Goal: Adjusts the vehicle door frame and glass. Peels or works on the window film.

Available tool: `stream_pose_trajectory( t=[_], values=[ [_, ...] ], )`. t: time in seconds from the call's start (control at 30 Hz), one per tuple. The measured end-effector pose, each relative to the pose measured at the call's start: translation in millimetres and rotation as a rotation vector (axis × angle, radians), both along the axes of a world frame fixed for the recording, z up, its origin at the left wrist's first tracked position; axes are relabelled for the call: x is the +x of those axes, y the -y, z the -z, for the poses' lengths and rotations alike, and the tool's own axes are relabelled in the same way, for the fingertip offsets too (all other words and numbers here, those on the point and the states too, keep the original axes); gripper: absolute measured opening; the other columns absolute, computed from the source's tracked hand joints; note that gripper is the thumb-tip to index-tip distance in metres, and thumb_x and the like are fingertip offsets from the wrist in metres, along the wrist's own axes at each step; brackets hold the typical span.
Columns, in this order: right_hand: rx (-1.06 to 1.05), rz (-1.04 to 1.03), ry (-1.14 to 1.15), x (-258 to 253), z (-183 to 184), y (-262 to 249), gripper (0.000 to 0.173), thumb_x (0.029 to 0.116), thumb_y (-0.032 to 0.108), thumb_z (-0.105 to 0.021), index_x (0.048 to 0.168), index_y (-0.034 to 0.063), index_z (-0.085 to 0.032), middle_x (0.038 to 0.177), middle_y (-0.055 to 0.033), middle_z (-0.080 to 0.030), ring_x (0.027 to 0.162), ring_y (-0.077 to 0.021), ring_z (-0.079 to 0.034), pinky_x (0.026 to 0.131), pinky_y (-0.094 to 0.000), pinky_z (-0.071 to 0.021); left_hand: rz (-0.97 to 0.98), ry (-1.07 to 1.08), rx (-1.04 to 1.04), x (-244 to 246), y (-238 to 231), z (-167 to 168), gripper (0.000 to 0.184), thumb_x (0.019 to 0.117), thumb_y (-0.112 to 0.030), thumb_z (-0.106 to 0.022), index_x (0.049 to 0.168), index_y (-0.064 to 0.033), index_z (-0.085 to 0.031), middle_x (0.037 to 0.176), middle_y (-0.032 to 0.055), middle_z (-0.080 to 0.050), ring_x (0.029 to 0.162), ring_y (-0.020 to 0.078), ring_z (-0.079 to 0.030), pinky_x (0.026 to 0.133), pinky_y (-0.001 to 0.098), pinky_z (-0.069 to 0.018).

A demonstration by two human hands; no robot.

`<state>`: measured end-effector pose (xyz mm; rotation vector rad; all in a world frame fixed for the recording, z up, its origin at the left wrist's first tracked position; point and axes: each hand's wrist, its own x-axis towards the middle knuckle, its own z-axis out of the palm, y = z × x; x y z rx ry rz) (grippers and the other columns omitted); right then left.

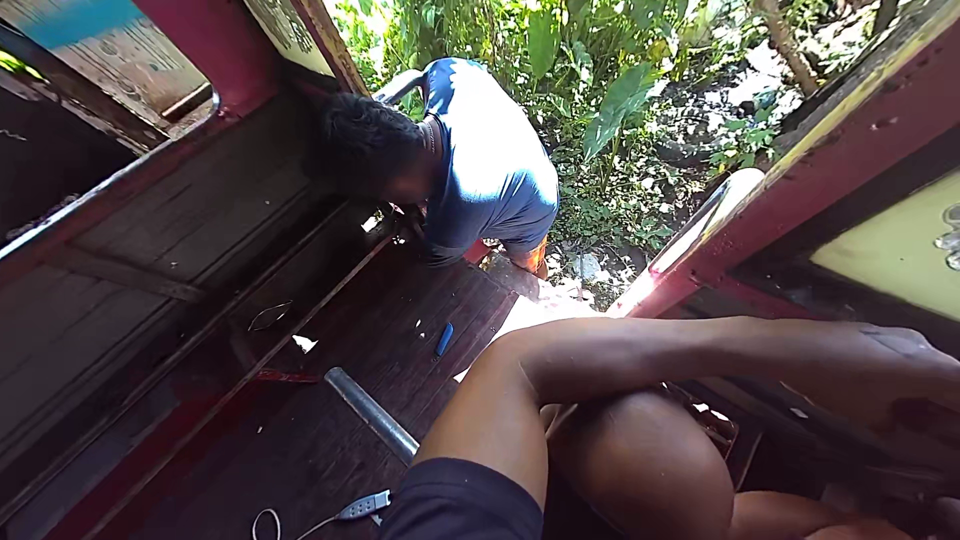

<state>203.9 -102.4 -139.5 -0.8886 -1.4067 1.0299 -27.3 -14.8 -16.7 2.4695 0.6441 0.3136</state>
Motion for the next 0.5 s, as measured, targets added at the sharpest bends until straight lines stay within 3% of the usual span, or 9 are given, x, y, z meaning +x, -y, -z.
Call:
stream_pose_trajectory(
  t=[0.13,0.27,0.37,0.5],
  values=[
    [-0.044,0.054,0.006,-14.0,-16.6,9.8,0.023,0.0923,-0.004,-0.057,0.097,0.0145,-0.071,0.082,0.0126,-0.073,0.057,0.001,-0.063,0.051,-0.0183,-0.0547,-0.032,0.085,-0.029,6.9,-5.3,13.6,0.012,0.0852,0.006,-0.072,0.097,0.0029,-0.07,0.081,0.0099,-0.066,0.076,0.0178,-0.06,0.069,0.0323,-0.0484],
    [-0.05,0.085,-0.005,-16.4,-15.1,12.2,0.024,0.0912,-0.003,-0.057,0.095,0.017,-0.069,0.079,0.0138,-0.073,0.056,0.0024,-0.063,0.05,-0.0163,-0.0541,-0.052,0.095,-0.03,5.6,-4.1,13.0,0.026,0.084,0.014,-0.065,0.108,0.0054,-0.069,0.092,0.0135,-0.069,0.087,0.0218,-0.064,0.079,0.0335,-0.0508],
    [-0.053,0.086,-0.01,-14.3,-12.6,11.6,0.021,0.0923,-0.002,-0.057,0.094,0.0158,-0.069,0.078,0.0128,-0.073,0.056,0.0019,-0.063,0.05,-0.0164,-0.0541,-0.046,0.122,-0.047,5.5,-5.8,15.5,0.026,0.084,0.016,-0.063,0.108,0.0066,-0.069,0.093,0.0146,-0.069,0.087,0.0226,-0.064,0.079,0.034,-0.0506],
    [-0.062,0.095,-0.002,-8.1,-5.9,8.2,0.019,0.0919,0.0,-0.059,0.095,0.0151,-0.07,0.079,0.0129,-0.073,0.056,0.0017,-0.063,0.05,-0.0175,-0.0545,-0.057,0.029,-0.126,4.6,-4.0,8.4,0.03,0.0896,0.015,-0.06,0.117,0.0051,-0.067,0.103,0.0145,-0.07,0.096,0.0217,-0.065,0.085,0.0328,-0.0514]
  ],
)
